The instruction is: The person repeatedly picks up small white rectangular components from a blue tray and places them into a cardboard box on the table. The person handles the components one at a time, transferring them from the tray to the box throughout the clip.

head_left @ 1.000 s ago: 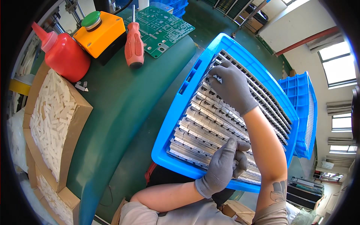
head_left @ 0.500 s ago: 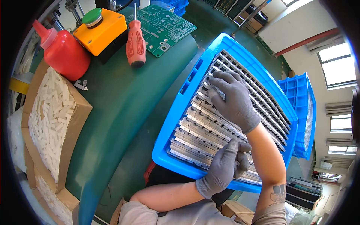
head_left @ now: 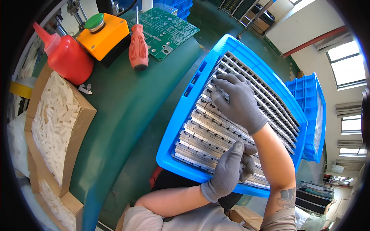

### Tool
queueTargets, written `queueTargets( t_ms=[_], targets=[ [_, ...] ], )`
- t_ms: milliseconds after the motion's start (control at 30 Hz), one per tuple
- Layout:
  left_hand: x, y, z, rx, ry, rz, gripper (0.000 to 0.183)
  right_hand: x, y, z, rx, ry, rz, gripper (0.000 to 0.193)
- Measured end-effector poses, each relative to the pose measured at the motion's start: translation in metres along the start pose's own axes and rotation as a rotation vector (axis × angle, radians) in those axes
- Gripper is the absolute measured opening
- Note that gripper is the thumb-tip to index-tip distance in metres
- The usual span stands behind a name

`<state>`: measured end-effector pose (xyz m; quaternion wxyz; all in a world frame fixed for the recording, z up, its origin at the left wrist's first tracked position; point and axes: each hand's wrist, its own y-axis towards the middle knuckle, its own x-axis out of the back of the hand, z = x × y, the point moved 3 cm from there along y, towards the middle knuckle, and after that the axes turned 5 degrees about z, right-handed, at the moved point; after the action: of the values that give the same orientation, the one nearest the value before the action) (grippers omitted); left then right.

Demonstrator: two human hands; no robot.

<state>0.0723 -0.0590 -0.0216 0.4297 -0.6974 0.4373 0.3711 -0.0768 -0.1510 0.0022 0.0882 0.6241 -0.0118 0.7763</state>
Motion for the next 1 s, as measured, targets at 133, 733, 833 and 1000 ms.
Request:
queueTargets(
  t_ms=[133, 733, 833, 1000],
  targets=[
    [0.000, 0.000, -0.001, 0.006, -0.007, -0.008, 0.059, 0.022, -0.006, -0.005, 0.000, 0.144, -0.096, 0.028],
    [-0.022, 0.011, 0.014, -0.057, -0.322, 0.194, 0.049, 0.094, -0.179, 0.050, 0.015, 0.173, 0.009, 0.028],
    [-0.016, 0.012, 0.032, -0.022, -0.449, 0.287, 0.051, 0.093, -0.194, 0.044, 0.024, 0.148, -0.016, 0.023],
    [-0.032, 0.013, 0.052, 0.041, -0.309, 0.107, 0.049, 0.093, -0.222, 0.034, 0.034, 0.063, -0.099, 0.016]
  ],
)
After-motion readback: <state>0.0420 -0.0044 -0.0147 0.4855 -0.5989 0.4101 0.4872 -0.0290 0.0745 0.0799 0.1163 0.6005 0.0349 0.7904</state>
